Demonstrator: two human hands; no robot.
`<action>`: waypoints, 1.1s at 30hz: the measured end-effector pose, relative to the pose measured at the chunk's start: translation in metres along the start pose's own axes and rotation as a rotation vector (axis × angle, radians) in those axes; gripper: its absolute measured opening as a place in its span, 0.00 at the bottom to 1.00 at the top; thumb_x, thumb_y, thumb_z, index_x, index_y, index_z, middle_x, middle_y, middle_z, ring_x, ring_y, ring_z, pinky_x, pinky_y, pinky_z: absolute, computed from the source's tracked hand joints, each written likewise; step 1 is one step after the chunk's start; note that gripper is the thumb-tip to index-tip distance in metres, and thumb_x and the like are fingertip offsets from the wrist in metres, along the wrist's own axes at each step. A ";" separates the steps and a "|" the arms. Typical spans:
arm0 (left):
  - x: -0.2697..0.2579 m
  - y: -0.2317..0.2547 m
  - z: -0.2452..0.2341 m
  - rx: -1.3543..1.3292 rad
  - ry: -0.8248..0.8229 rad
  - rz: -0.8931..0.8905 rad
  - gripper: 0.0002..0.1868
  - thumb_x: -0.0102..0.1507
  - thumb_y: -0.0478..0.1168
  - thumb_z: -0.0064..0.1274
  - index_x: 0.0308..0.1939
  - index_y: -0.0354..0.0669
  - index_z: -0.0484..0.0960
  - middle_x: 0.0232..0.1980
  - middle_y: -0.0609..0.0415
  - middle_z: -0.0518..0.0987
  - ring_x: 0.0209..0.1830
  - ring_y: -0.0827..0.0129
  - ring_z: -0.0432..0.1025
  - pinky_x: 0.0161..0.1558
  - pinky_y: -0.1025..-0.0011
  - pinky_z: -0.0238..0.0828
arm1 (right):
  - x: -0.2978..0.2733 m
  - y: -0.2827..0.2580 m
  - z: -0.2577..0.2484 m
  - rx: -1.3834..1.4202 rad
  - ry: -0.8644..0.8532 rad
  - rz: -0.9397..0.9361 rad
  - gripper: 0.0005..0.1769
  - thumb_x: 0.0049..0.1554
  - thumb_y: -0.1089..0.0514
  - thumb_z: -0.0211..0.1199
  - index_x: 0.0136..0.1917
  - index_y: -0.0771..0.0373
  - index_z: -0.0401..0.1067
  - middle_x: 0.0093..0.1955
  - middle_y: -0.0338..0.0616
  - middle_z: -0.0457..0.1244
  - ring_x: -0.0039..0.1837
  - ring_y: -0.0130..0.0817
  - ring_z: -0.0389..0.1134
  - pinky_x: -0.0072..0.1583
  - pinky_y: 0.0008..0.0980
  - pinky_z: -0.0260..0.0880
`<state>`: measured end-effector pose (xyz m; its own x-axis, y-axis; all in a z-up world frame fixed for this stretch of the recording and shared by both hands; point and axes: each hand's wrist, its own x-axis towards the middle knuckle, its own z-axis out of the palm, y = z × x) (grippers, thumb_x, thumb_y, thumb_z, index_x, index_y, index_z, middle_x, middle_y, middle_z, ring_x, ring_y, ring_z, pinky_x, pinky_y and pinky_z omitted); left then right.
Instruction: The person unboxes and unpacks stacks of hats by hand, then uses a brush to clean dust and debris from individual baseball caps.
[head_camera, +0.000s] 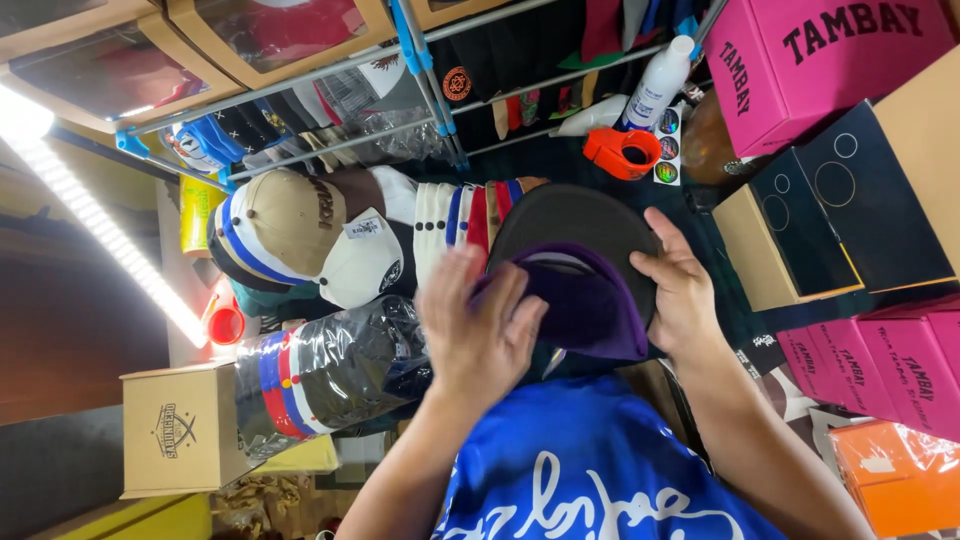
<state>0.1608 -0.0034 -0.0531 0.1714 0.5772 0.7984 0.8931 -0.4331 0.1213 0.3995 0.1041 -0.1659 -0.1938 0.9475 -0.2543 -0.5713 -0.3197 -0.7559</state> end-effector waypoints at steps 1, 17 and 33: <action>0.004 -0.009 -0.006 -0.014 -0.015 -0.169 0.29 0.67 0.50 0.57 0.68 0.42 0.71 0.69 0.38 0.70 0.68 0.41 0.67 0.65 0.47 0.66 | -0.006 -0.007 0.009 -0.046 -0.025 -0.036 0.38 0.61 0.70 0.54 0.82 0.65 0.50 0.66 0.64 0.63 0.58 0.48 0.73 0.57 0.38 0.80; -0.024 -0.059 -0.028 -0.527 -0.376 -0.833 0.12 0.59 0.42 0.67 0.43 0.43 0.84 0.23 0.57 0.83 0.20 0.64 0.75 0.28 0.72 0.74 | -0.029 -0.022 0.074 -0.433 -0.029 -0.249 0.26 0.58 0.71 0.62 0.69 0.73 0.69 0.57 0.58 0.69 0.58 0.39 0.72 0.57 0.35 0.77; -0.058 -0.091 -0.045 -0.776 -0.361 -0.910 0.10 0.61 0.40 0.65 0.39 0.39 0.82 0.22 0.53 0.83 0.20 0.70 0.73 0.26 0.75 0.72 | -0.060 -0.034 0.137 -0.839 -0.076 -0.404 0.19 0.63 0.67 0.59 0.67 0.70 0.73 0.59 0.57 0.69 0.65 0.39 0.68 0.68 0.43 0.68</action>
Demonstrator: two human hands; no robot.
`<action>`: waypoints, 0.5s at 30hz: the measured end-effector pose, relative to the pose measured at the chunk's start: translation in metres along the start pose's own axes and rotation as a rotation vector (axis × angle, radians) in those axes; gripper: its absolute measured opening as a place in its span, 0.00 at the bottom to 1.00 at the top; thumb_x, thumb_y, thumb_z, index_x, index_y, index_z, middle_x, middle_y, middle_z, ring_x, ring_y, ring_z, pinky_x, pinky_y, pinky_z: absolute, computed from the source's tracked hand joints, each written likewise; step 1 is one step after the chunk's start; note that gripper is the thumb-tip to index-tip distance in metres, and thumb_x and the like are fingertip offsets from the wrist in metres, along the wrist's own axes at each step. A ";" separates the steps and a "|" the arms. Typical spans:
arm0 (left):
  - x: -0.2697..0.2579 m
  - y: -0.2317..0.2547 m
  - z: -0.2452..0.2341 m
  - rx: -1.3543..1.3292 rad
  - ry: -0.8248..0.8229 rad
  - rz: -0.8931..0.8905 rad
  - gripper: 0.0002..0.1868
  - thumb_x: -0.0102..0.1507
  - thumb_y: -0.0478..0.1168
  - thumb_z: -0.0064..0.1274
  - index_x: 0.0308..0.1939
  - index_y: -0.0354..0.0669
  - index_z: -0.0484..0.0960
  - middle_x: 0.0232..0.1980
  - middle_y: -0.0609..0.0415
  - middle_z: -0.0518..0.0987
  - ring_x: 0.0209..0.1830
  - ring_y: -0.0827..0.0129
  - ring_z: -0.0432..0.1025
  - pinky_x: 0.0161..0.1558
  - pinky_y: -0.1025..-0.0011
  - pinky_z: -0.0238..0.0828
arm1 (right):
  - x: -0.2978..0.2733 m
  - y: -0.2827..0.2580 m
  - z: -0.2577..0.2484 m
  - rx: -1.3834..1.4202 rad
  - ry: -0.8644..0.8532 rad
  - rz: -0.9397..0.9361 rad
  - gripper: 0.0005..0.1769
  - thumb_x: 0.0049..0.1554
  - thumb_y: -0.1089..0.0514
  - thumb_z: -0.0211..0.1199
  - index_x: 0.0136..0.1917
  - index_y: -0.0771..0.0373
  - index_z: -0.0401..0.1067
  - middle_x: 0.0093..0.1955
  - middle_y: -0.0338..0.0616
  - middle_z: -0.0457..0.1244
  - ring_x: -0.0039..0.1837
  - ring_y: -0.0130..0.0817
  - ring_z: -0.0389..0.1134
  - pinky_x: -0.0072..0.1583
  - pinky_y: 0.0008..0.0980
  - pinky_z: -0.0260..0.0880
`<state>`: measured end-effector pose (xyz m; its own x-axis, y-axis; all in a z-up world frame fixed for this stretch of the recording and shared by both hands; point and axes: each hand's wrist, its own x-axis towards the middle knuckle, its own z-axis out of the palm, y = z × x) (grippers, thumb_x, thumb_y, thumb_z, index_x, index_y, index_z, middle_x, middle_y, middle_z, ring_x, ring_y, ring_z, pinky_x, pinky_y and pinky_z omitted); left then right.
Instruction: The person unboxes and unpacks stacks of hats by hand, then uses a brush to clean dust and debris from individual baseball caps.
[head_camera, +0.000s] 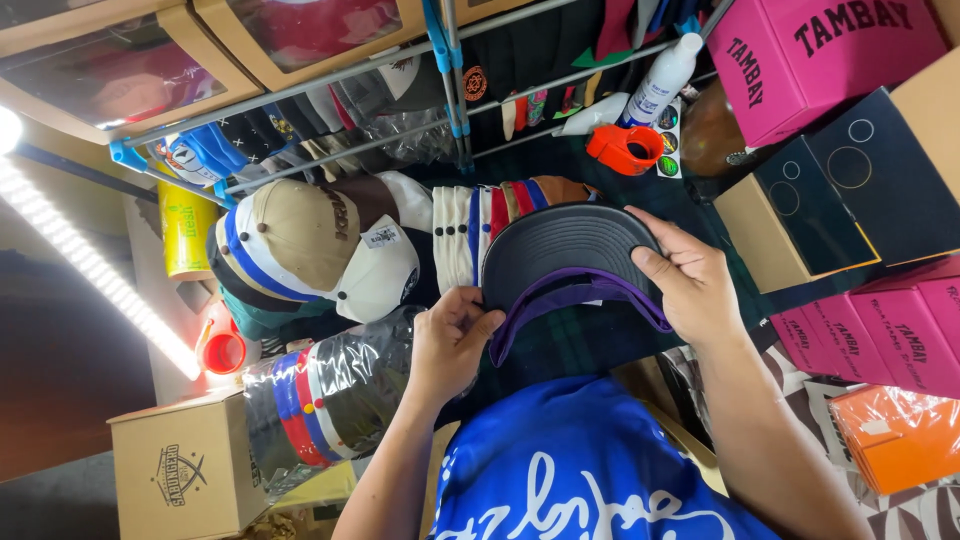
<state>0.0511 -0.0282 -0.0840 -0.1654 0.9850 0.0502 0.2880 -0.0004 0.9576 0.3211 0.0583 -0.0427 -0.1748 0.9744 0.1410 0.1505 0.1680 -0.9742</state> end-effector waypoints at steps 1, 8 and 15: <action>0.000 0.000 -0.003 -0.008 -0.002 0.000 0.10 0.61 0.40 0.65 0.39 0.39 0.82 0.21 0.53 0.83 0.19 0.71 0.72 0.26 0.76 0.72 | -0.001 0.002 0.003 0.017 0.010 -0.002 0.19 0.63 0.66 0.58 0.68 0.70 0.72 0.59 0.56 0.69 0.65 0.39 0.68 0.68 0.43 0.68; -0.002 -0.007 -0.020 -0.060 0.028 0.060 0.09 0.62 0.38 0.63 0.39 0.37 0.81 0.20 0.52 0.81 0.17 0.71 0.71 0.24 0.76 0.69 | -0.006 0.013 0.023 0.096 0.046 0.014 0.19 0.65 0.65 0.56 0.68 0.71 0.71 0.60 0.57 0.68 0.65 0.38 0.67 0.70 0.42 0.67; -0.006 -0.005 -0.031 -0.041 0.065 0.136 0.06 0.62 0.37 0.63 0.38 0.39 0.83 0.20 0.54 0.81 0.17 0.68 0.73 0.23 0.76 0.70 | -0.009 0.028 0.040 0.220 0.122 0.058 0.20 0.62 0.69 0.59 0.67 0.74 0.71 0.55 0.57 0.70 0.60 0.38 0.71 0.65 0.40 0.73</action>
